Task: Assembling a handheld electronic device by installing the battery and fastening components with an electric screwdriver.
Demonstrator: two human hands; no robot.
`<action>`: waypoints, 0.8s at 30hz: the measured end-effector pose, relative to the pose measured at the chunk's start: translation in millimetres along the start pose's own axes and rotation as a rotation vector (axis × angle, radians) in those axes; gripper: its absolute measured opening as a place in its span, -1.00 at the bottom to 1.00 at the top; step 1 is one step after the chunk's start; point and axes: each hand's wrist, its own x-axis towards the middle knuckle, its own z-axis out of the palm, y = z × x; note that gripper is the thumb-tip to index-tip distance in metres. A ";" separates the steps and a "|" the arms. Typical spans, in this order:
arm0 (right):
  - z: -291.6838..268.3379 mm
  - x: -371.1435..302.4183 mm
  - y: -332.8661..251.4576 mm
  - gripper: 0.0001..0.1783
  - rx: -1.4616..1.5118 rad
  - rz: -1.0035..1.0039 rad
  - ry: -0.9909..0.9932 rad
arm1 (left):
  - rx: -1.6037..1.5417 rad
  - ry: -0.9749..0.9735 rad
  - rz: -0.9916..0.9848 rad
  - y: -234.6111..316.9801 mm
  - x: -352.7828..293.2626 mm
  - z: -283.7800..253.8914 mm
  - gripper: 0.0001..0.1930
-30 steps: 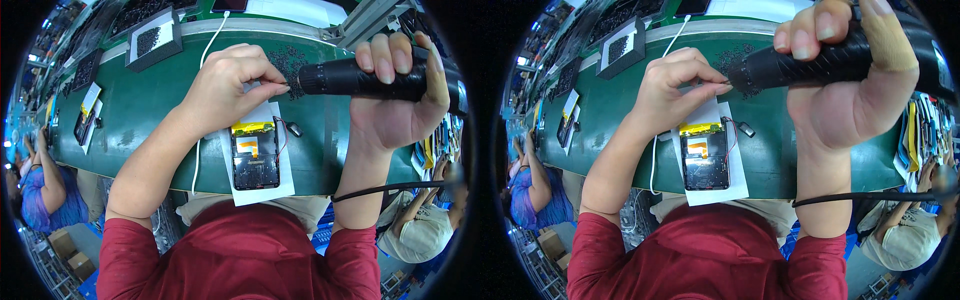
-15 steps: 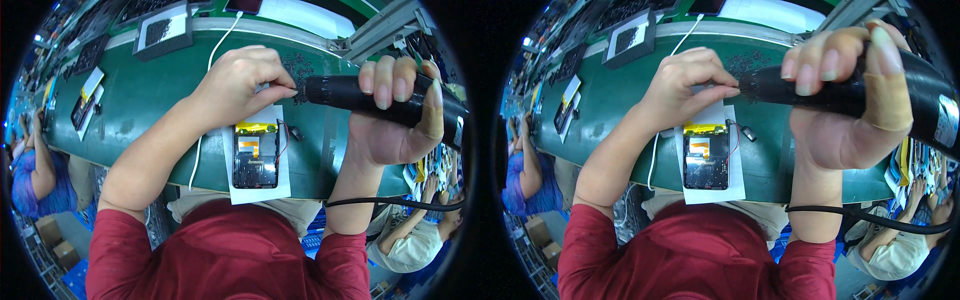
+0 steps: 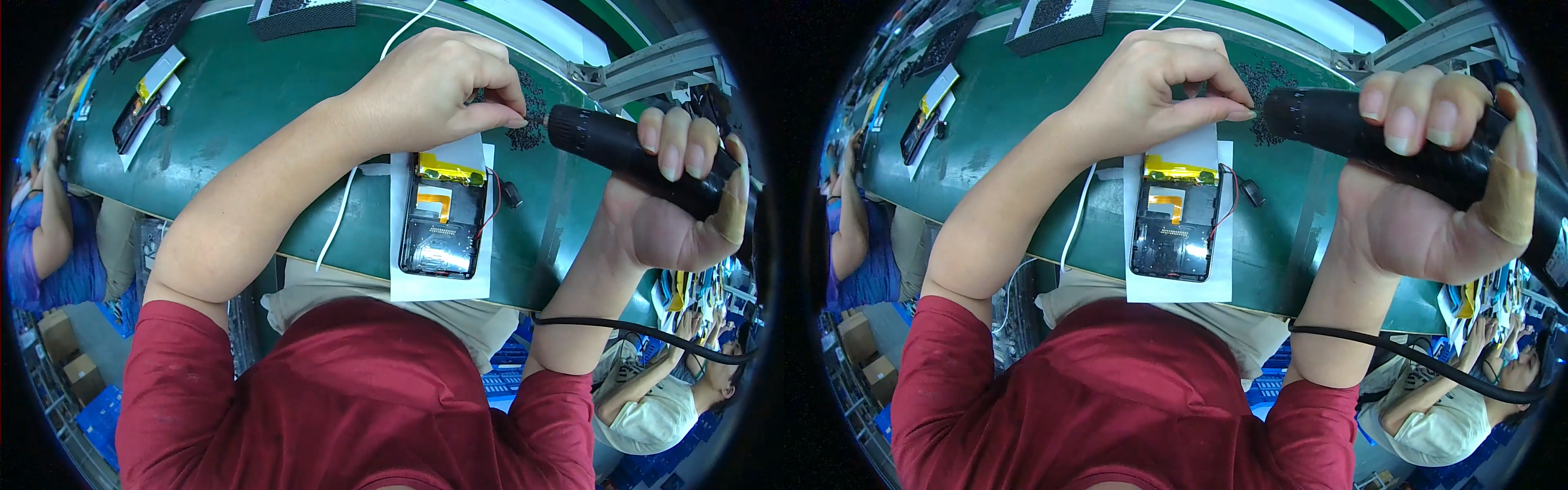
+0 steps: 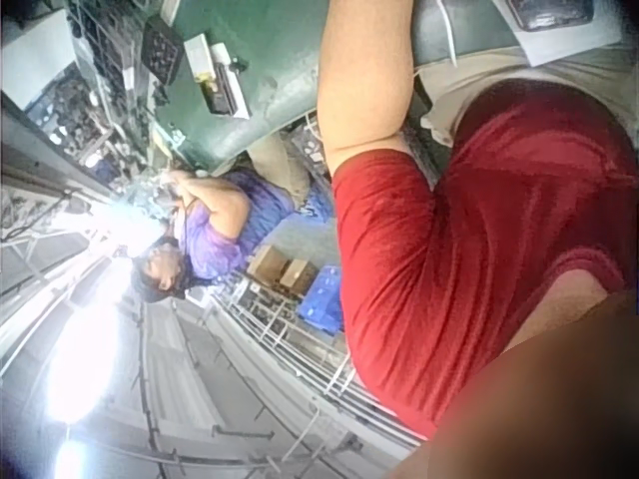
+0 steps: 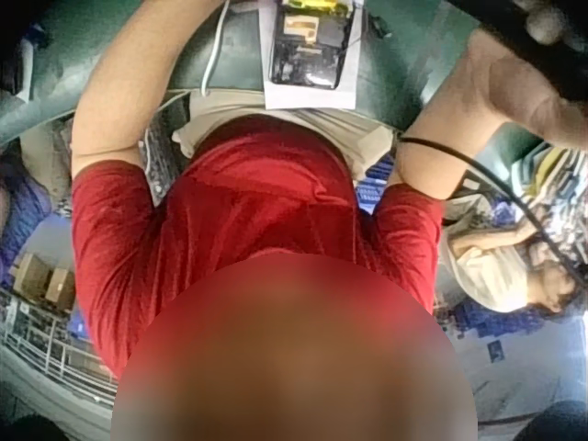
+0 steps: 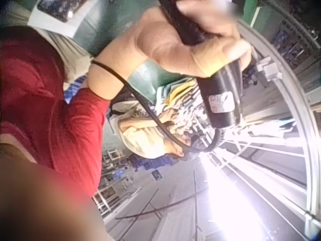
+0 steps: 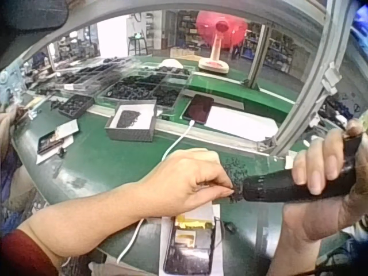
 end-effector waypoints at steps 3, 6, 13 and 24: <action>-3.8 0.1 -3.5 -0.61 0.017 -0.006 0.013 | 0.040 -0.013 0.002 -2.0 -2.6 -2.1 -0.89; 0.0 0.3 -2.3 -0.63 0.033 0.007 0.048 | 0.012 -0.013 -0.011 -1.3 -1.8 -2.0 -0.90; -2.9 1.4 -6.1 -0.63 0.072 0.017 0.060 | -0.027 0.002 0.009 -1.6 -1.0 -1.2 -0.91; 0.1 -0.8 -4.1 -0.61 0.042 -0.008 0.046 | -0.012 0.015 0.024 -1.8 -1.8 -1.2 -0.90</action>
